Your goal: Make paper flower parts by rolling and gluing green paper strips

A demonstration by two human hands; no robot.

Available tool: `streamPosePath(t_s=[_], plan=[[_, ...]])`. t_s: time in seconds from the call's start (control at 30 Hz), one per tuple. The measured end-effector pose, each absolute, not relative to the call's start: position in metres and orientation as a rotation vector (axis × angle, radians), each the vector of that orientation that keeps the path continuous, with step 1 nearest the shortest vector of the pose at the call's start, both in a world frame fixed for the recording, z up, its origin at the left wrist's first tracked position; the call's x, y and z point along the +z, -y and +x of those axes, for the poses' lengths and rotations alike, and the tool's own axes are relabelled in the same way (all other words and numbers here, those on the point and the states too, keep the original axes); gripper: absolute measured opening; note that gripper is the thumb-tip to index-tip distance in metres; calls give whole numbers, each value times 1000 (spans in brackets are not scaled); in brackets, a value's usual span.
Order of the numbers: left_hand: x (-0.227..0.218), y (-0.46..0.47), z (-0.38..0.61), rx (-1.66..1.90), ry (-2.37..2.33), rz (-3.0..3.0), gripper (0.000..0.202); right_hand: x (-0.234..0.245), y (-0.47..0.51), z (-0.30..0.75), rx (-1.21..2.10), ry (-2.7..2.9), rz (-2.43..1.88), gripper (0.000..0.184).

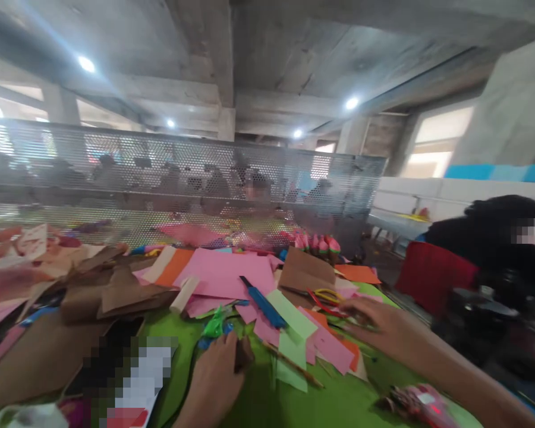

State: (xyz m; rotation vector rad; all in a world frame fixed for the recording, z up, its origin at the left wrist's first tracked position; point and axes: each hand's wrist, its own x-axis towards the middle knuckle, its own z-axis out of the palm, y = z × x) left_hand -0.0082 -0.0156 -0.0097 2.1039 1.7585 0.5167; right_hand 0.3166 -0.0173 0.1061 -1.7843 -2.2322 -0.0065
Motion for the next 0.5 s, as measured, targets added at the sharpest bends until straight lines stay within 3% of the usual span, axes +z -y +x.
streamPosePath(t_s=[0.17, 0.37, 0.5], plan=[[0, 15, -3, 484, -1748, 2084, 42, 90, -66, 199, -11, 2532, -1472, 50], [20, 5, 3, 315, -1736, 1979, 62, 40, -144, 114, -130, 2712, -1274, 56], [24, -5, 8, 396, -1732, 1808, 41, 24, -172, 92, -246, 2742, -1266, 53]])
